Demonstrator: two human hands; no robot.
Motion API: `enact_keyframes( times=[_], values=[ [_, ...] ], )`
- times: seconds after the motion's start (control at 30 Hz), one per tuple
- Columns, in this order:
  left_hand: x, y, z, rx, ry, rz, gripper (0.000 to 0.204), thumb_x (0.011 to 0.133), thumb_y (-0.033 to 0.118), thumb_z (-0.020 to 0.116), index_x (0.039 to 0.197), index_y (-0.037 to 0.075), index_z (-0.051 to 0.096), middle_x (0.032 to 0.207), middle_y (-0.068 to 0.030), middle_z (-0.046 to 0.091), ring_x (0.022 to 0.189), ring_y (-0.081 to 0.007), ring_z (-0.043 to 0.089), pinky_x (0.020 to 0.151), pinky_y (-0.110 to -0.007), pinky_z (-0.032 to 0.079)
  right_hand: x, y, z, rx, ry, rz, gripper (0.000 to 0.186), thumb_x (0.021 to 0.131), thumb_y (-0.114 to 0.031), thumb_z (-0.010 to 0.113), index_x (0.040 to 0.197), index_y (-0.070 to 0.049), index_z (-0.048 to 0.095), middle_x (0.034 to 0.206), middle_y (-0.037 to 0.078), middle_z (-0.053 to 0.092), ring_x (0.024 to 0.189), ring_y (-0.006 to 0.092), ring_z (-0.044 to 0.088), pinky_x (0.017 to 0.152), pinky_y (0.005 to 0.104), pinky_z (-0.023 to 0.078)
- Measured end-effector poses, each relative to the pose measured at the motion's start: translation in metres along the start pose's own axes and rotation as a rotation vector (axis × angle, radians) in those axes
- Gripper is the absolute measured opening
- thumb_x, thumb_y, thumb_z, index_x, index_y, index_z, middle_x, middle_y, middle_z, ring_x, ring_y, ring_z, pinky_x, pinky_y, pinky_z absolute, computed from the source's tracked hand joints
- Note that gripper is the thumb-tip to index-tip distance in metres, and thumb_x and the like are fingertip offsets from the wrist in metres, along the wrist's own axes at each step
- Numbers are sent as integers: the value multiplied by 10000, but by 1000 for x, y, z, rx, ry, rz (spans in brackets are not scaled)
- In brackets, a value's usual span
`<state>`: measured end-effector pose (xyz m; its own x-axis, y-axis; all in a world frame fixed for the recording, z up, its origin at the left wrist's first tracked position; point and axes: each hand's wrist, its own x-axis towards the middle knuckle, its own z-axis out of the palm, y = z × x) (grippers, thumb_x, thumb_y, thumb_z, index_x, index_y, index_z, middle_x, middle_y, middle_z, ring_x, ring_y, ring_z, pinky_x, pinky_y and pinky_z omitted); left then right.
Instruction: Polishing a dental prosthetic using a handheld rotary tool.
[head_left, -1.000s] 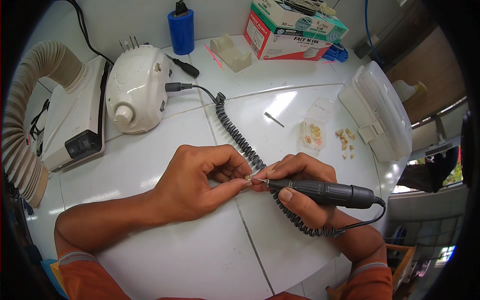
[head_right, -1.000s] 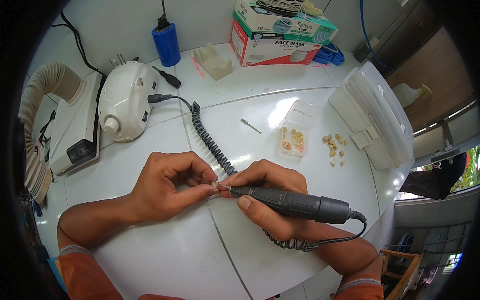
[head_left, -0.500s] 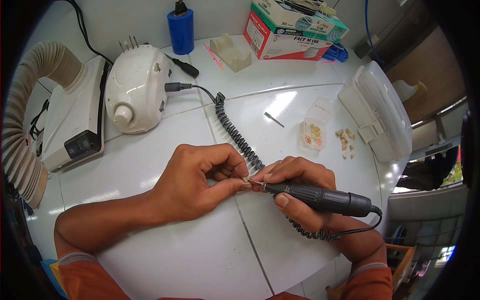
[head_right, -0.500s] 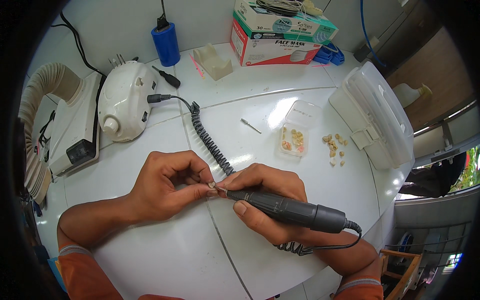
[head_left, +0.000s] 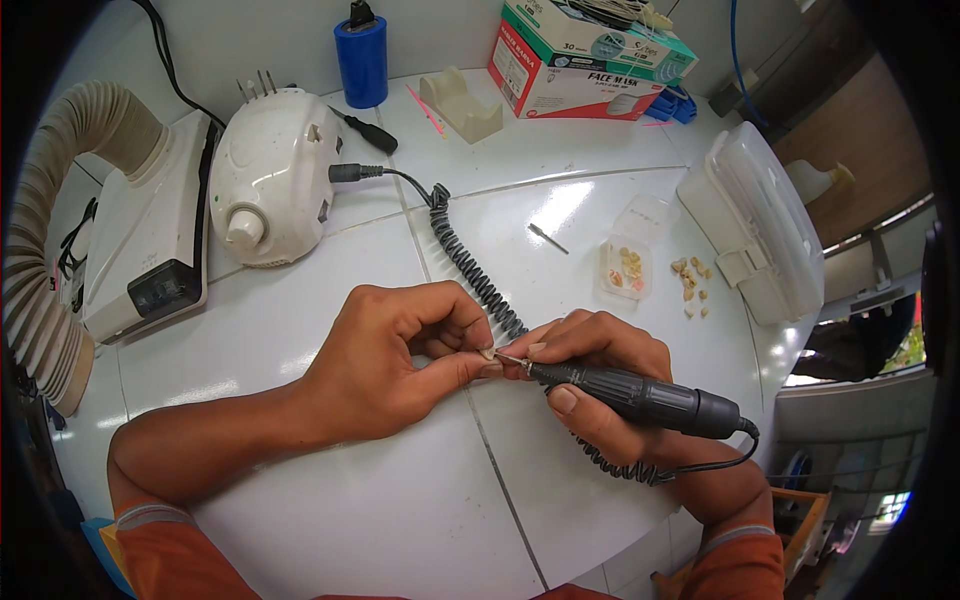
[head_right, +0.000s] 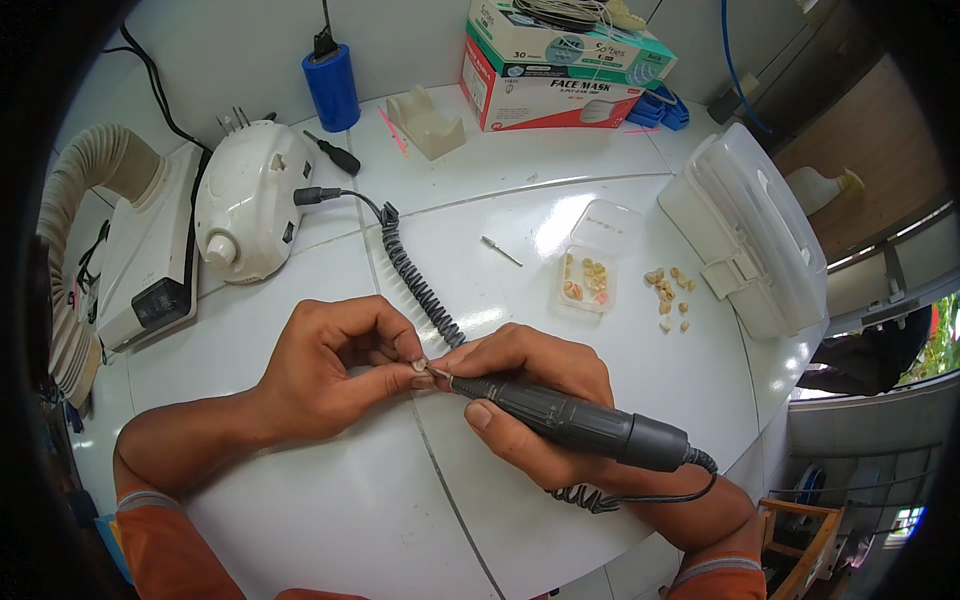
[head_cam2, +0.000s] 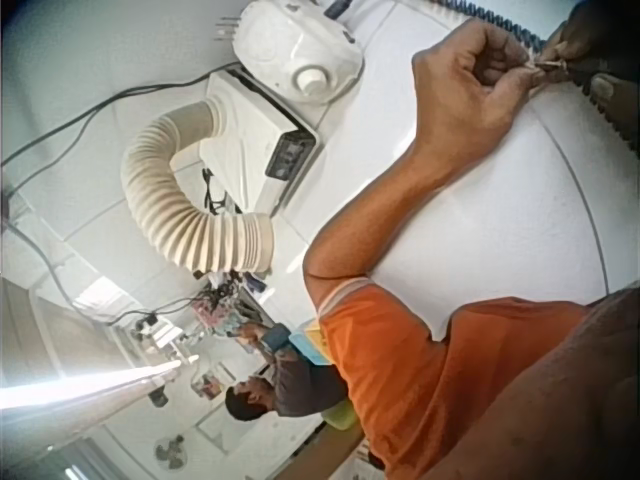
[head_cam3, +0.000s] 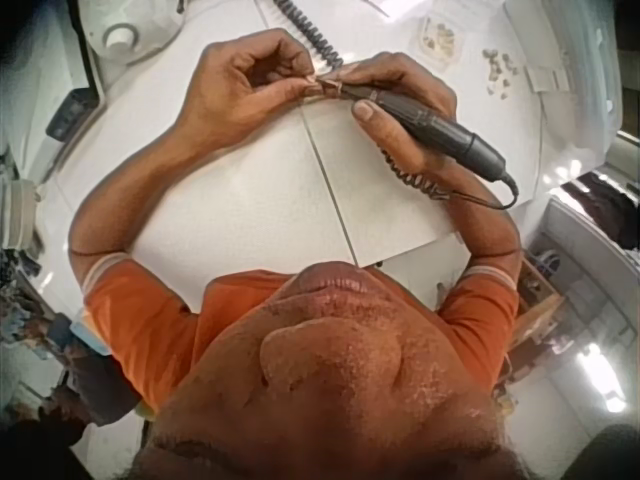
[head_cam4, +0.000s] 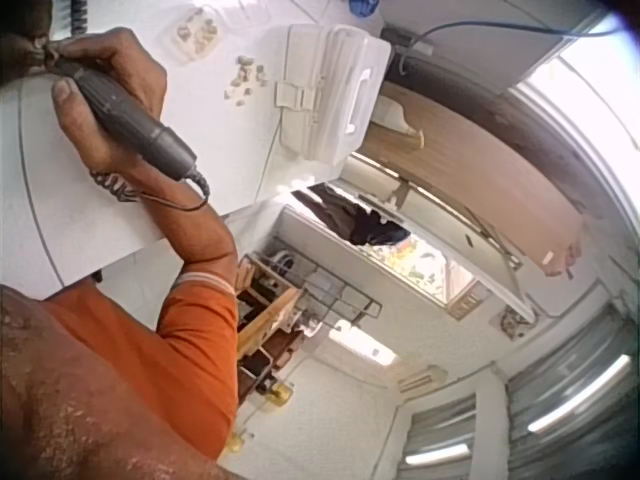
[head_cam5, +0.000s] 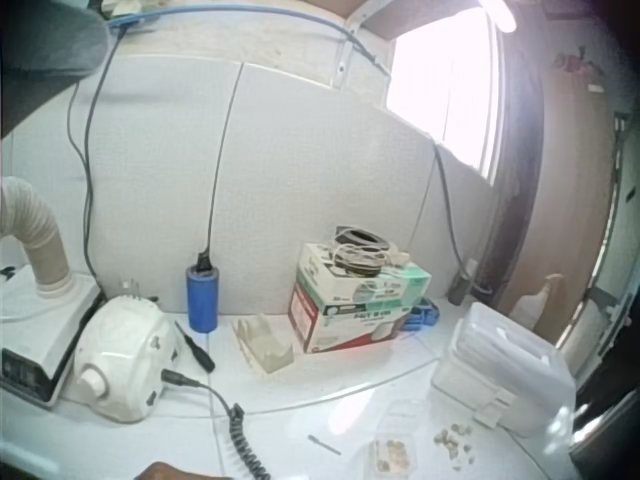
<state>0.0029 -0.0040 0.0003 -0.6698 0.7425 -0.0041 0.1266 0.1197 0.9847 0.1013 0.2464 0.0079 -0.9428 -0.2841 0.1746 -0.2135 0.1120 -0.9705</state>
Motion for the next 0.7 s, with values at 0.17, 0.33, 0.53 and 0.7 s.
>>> enact_keyframes(
  times=[0.17, 0.33, 0.53, 0.7],
  values=[
    [0, -7, 3, -87, 66, -2, 111, 954, 12, 800, 1012, -33, 717, 904, -91, 794, 851, -117, 763, 791, -279, 620, 0, 1, -1, 18, -26, 5, 264, 1010, -88, 655, 1235, 44, 613, 1254, 289, 712, 1216, 338, 724, 1109, 509, 565],
    [-1, -8, 4, -83, 60, 12, 109, 955, 3, 795, 1016, -38, 715, 905, -88, 791, 848, -113, 756, 791, -277, 616, 0, -1, -1, 13, -30, 13, 263, 1009, -84, 650, 1236, 44, 611, 1263, 284, 710, 1242, 333, 712, 1107, 510, 565],
    [0, -1, 0, -33, -14, -12, 77, 996, -69, 731, 1047, -80, 675, 1007, -133, 790, 998, -174, 802, 876, -280, 642, 1, -1, -2, 1, -30, 0, 272, 991, -85, 651, 1229, 41, 614, 1246, 277, 714, 1247, 336, 708, 1113, 507, 561],
    [0, 1, -1, 3, -19, -3, 80, 991, -67, 734, 1043, -81, 676, 998, -140, 796, 980, -169, 805, 860, -277, 643, 1, 0, -1, 14, -28, -10, 271, 998, -103, 658, 1225, 38, 617, 1248, 283, 716, 1217, 329, 720, 1106, 503, 564]
  ],
)
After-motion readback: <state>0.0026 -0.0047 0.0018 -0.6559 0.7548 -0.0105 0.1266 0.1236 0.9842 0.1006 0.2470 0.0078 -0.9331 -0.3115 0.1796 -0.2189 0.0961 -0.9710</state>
